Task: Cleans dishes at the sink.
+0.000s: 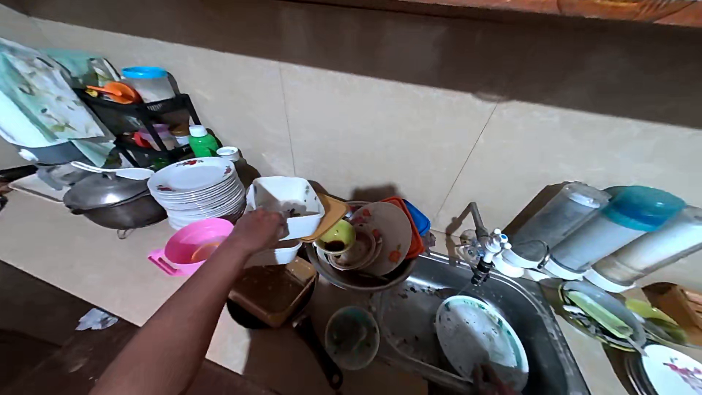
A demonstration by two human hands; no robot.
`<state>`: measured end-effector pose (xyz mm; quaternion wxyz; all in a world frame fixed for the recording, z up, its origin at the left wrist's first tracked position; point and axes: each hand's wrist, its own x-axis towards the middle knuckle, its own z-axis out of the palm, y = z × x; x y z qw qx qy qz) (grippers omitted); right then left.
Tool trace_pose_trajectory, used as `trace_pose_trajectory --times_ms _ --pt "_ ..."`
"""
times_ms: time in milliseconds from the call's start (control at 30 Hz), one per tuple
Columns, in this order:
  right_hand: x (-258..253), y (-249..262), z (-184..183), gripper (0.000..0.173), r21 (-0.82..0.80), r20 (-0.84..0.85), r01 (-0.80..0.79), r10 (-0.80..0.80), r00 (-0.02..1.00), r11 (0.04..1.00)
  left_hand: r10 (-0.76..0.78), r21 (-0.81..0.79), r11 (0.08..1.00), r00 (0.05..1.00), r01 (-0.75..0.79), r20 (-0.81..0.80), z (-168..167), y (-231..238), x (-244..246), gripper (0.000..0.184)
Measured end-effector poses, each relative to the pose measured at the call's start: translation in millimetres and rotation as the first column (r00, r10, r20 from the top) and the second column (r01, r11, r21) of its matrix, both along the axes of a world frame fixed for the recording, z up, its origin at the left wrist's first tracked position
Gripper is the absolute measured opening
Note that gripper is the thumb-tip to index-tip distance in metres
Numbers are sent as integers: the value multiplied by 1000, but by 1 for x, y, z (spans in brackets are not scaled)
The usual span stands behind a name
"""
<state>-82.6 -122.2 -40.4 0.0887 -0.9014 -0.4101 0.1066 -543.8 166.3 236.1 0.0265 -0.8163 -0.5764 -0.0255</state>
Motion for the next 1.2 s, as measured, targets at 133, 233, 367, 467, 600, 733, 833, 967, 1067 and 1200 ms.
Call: trace_pose_trajectory --times_ms 133,233,367,467,600,733,833,967,1067,1200 --pt "-1 -2 2 54 27 3 -9 9 1000 1000 60 84 995 997 -56 -40 -6 -13 11 28" --pt "0 -3 6 54 11 -7 -26 26 1000 1000 -105 331 942 988 63 113 -22 -30 38 39" --pt "0 -3 5 53 6 -6 -47 47 999 999 -254 148 963 944 226 209 -52 -58 110 32" --pt "-1 -5 11 53 -22 -34 -41 40 999 999 -85 -196 974 982 118 169 -66 -66 173 42" --pt "-2 -8 16 56 -66 -56 -92 88 995 994 100 -246 965 994 -88 37 -97 -38 217 49" --pt "3 -10 15 55 -39 -91 -133 130 987 990 84 -182 981 994 -70 69 -97 -36 226 42" --pt "8 -9 9 57 -51 -115 -171 164 980 984 109 -187 980 971 -69 214 -81 -42 221 46" --pt "10 -8 4 56 -70 -140 -190 179 974 979 97 -82 995 835 -62 542 -71 -48 215 38" --pt "10 -7 5 57 -79 -132 -216 205 970 973 -81 99 995 768 23 635 -59 -71 225 29" --pt "25 2 9 60 -32 -377 -268 237 896 963 -466 329 882 732 338 497 -52 -128 261 32"
